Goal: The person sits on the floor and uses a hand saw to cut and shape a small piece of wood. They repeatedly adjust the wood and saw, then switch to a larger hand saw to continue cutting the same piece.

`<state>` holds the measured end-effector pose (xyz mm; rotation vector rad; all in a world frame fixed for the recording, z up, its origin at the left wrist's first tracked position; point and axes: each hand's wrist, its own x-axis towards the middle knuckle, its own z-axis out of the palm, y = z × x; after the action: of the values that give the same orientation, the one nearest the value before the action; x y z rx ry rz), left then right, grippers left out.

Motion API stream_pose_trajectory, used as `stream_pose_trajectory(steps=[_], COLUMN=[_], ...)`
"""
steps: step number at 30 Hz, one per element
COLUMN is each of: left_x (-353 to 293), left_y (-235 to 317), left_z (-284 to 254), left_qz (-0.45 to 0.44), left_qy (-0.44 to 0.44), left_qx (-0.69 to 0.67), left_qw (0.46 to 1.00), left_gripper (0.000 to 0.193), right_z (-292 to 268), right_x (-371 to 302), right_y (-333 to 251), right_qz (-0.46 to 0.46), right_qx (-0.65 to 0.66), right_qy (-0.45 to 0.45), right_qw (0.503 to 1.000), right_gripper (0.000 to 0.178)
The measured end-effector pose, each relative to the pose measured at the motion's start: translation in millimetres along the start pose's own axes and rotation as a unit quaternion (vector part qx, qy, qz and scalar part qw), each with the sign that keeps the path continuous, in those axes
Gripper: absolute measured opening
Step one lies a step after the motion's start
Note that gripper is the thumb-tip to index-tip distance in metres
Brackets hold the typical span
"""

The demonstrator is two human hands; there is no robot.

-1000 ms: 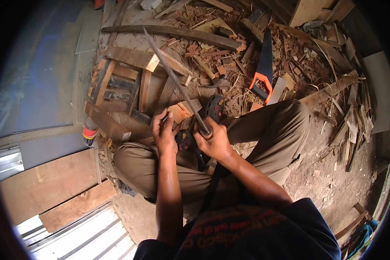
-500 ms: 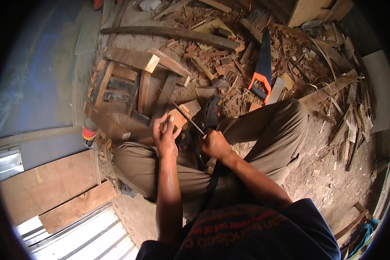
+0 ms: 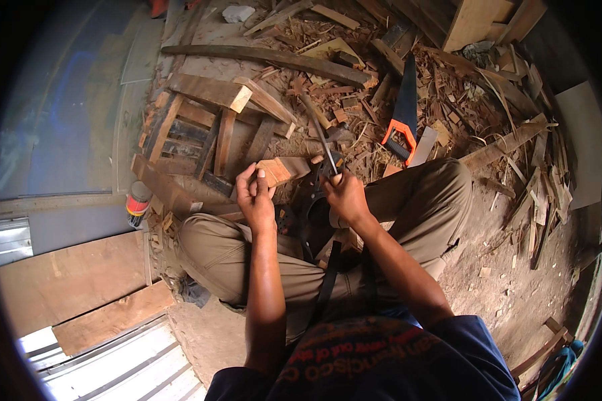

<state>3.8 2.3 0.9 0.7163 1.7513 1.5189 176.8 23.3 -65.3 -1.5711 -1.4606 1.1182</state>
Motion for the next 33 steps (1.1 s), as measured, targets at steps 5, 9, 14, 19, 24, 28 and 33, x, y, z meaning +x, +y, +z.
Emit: stream_pose_trajectory(steps=[5,9,14,19,24,28,33], left_x=[12.5,22.5,33.9,44.5,34.7,29.6,30.3], left_y=[-11.5,1.3,4.7,-11.3,-10.5,-11.8,27.7], left_z=[-5.4,-4.6,-2.9,-9.3,4.7,8.7,-5.4], left_qz=[0.057,0.011,0.003,0.036,0.079,0.176,0.231], left_qy=[-0.038,-0.045,-0.016,0.014,0.019,-0.014,0.025], left_qx=[0.045,0.014,-0.054,-0.02,0.024,0.111,0.045], left_qw=[0.997,0.999,0.998,0.999,0.996,0.978,0.972], left_gripper=[0.033,0.035,0.037,0.04,0.029,0.035,0.041], right_z=[10.0,7.0,11.5,14.5,11.4,10.5,17.2], right_x=[6.2,1.5,5.5,10.7,17.3,18.8,17.5], right_y=[-1.0,48.1,47.7,48.0,49.2,50.1,49.8], right_qz=[0.101,0.068,0.07,0.076,0.124,0.137,0.152], right_qx=[0.16,0.03,0.027,0.089,0.066,0.056,0.184], right_qy=[-0.053,-0.052,-0.066,-0.061,-0.099,-0.138,-0.127], right_qw=[0.981,0.996,0.995,0.991,0.985,0.979,0.963], right_gripper=[0.033,0.04,0.04,0.036,0.037,0.039,0.039])
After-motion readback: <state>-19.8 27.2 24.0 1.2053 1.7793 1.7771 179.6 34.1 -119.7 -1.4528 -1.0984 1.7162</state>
